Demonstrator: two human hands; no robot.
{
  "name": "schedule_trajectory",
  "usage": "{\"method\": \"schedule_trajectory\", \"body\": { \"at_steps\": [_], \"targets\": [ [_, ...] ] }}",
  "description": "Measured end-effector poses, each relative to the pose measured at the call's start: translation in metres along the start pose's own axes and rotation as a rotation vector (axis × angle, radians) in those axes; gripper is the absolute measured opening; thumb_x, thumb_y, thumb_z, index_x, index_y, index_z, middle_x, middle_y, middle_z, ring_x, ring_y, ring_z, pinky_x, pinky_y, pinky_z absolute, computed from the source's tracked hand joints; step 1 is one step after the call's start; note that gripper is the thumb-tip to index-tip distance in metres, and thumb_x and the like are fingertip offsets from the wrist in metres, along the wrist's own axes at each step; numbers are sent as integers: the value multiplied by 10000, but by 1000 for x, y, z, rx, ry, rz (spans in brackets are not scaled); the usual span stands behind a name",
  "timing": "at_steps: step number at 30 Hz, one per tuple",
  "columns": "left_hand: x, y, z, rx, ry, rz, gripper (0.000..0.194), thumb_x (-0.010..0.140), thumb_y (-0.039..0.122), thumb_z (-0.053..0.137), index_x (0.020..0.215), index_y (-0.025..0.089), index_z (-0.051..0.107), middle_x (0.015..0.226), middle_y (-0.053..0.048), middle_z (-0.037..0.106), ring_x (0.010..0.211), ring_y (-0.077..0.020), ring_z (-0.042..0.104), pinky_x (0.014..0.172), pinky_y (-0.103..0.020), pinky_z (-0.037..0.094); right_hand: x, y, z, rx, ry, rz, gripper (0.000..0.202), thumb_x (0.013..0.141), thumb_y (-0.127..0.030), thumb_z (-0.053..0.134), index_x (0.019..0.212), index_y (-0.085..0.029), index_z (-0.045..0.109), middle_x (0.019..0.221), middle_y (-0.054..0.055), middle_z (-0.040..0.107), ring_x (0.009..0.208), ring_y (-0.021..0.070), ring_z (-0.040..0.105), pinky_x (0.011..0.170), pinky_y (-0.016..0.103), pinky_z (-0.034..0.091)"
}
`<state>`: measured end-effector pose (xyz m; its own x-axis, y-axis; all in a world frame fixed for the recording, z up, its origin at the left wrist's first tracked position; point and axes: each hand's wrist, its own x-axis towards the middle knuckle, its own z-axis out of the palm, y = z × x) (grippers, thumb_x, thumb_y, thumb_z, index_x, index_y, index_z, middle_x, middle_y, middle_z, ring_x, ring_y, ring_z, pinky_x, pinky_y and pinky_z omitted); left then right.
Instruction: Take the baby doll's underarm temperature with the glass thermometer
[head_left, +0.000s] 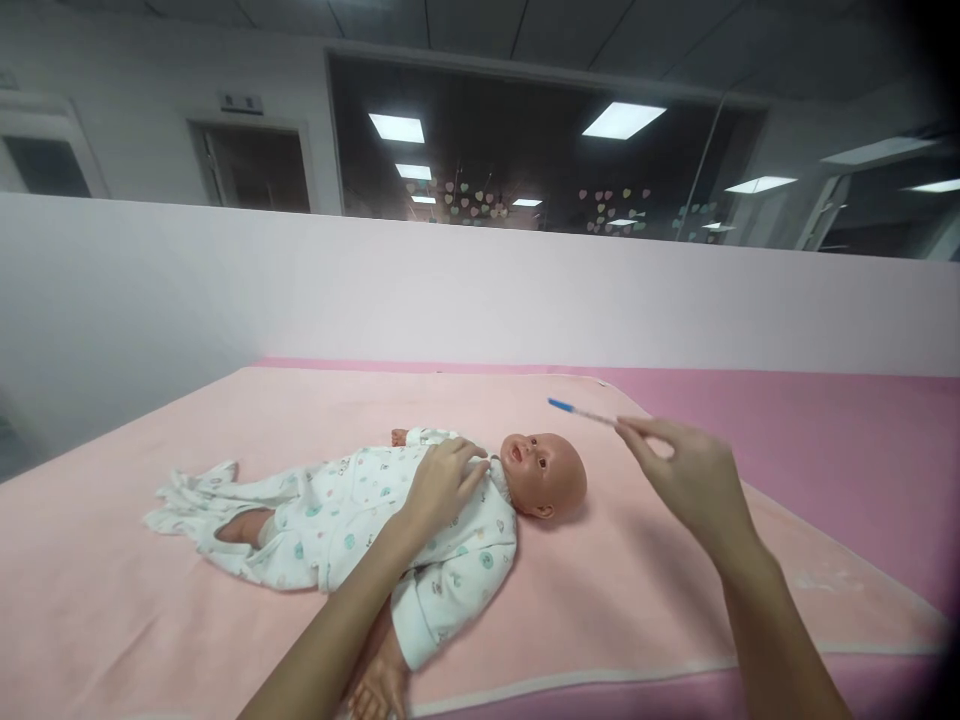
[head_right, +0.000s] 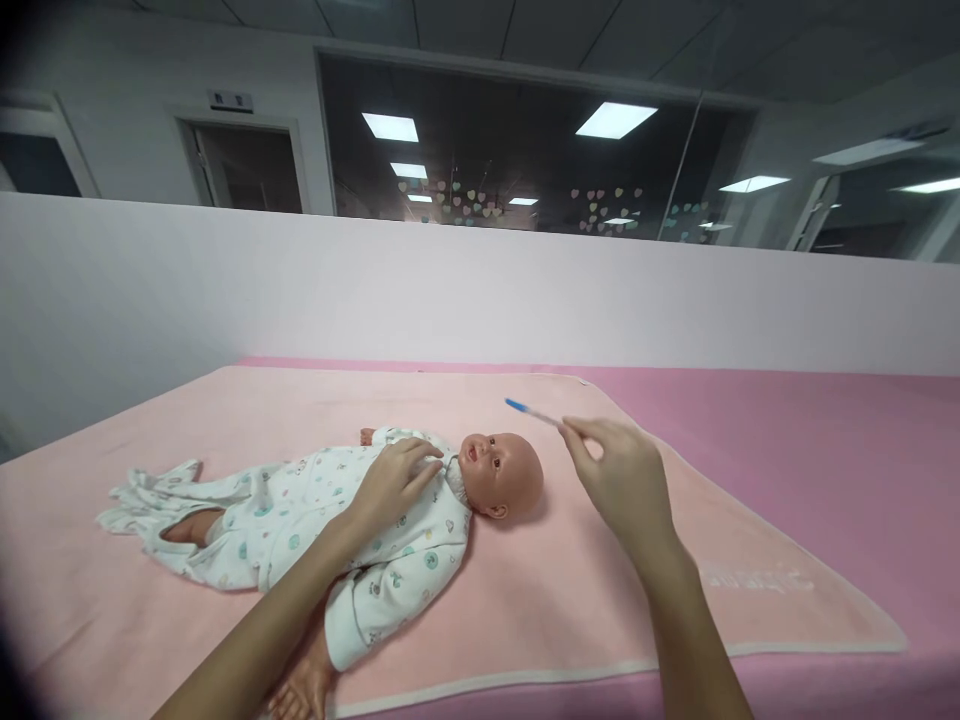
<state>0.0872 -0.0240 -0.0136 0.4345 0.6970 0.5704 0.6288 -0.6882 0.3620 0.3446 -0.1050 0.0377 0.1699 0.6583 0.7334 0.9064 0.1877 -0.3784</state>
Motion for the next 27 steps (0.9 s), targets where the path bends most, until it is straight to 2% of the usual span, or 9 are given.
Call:
{"method": "schedule_trajectory", "body": {
  "at_steps": [4, 8, 13, 15, 17, 20, 22, 24, 27],
  "targets": [
    [-3, -1, 6, 83, -73, 35, 272, 867, 293, 380, 874, 205, 637, 918, -38, 629, 872, -195, 543, 769, -327, 369, -61, 38, 24, -268, -46, 160, 340, 831, -369, 402, 873, -167, 673, 868, 81, 677, 822, 275, 598, 713, 367, 432],
    [-2, -6, 6, 62, -128, 25, 268, 863, 287, 386, 942, 236, 638, 955, -15, 646, 890, -199, 547, 770, -329, 360, -97, 47, 42, -376, -262, 189, 394, 862, -353, 308, 845, -214, 676, 789, 90, 672, 742, 271, 608, 639, 357, 423],
    [0, -12, 4, -19, -192, 15, 276, 846, 304, 414, 1007, 286, 637, 963, 6, 658, 886, -197, 553, 792, -314, 366, -110, 58, 55, -389, -434, 204, 384, 848, -290, 305, 769, -208, 672, 730, 104, 645, 738, 260, 592, 625, 339, 403],
    [0, -12, 4, -42, -197, 10, 270, 837, 304, 423, 982, 293, 650, 934, 6, 659, 877, -192, 552, 792, -303, 369, -104, 62, 54, -391, -489, 208, 352, 824, -265, 339, 718, -185, 665, 726, 112, 633, 750, 255, 579, 624, 328, 397],
    [1, -12, 4, -58, -193, -8, 260, 826, 294, 432, 951, 294, 660, 919, 11, 657, 871, -190, 548, 799, -302, 365, -90, 59, 48, -392, -468, 206, 305, 801, -267, 381, 754, -161, 664, 761, 114, 628, 778, 256, 567, 630, 323, 395],
    [1, -10, 4, -111, -182, -51, 228, 796, 265, 458, 881, 266, 669, 900, 16, 659, 858, -185, 546, 807, -299, 356, -57, 28, 36, -333, -269, 176, 289, 801, -307, 413, 902, -157, 639, 821, 92, 627, 817, 243, 557, 627, 305, 391],
    [1, -10, 4, -178, -176, -78, 202, 774, 248, 473, 845, 237, 662, 877, 12, 659, 837, -179, 549, 781, -285, 365, -36, -8, 36, -228, -147, 45, 241, 805, -275, 420, 884, -171, 623, 801, 64, 628, 773, 202, 558, 640, 280, 384],
    [2, -12, 4, -264, -179, -114, 188, 764, 249, 472, 833, 206, 641, 833, 2, 651, 783, -172, 552, 715, -268, 383, -21, -46, 51, -111, -132, -149, 241, 829, -205, 377, 776, -188, 612, 744, 40, 622, 704, 153, 556, 618, 246, 365],
    [2, -16, 4, -364, -172, -157, 163, 753, 233, 448, 786, 164, 592, 740, -4, 615, 689, -158, 533, 615, -250, 383, -17, -87, 91, -93, -176, -389, 242, 825, -156, 390, 667, -184, 571, 642, 19, 594, 588, 133, 526, 521, 241, 302]
  ]
}}
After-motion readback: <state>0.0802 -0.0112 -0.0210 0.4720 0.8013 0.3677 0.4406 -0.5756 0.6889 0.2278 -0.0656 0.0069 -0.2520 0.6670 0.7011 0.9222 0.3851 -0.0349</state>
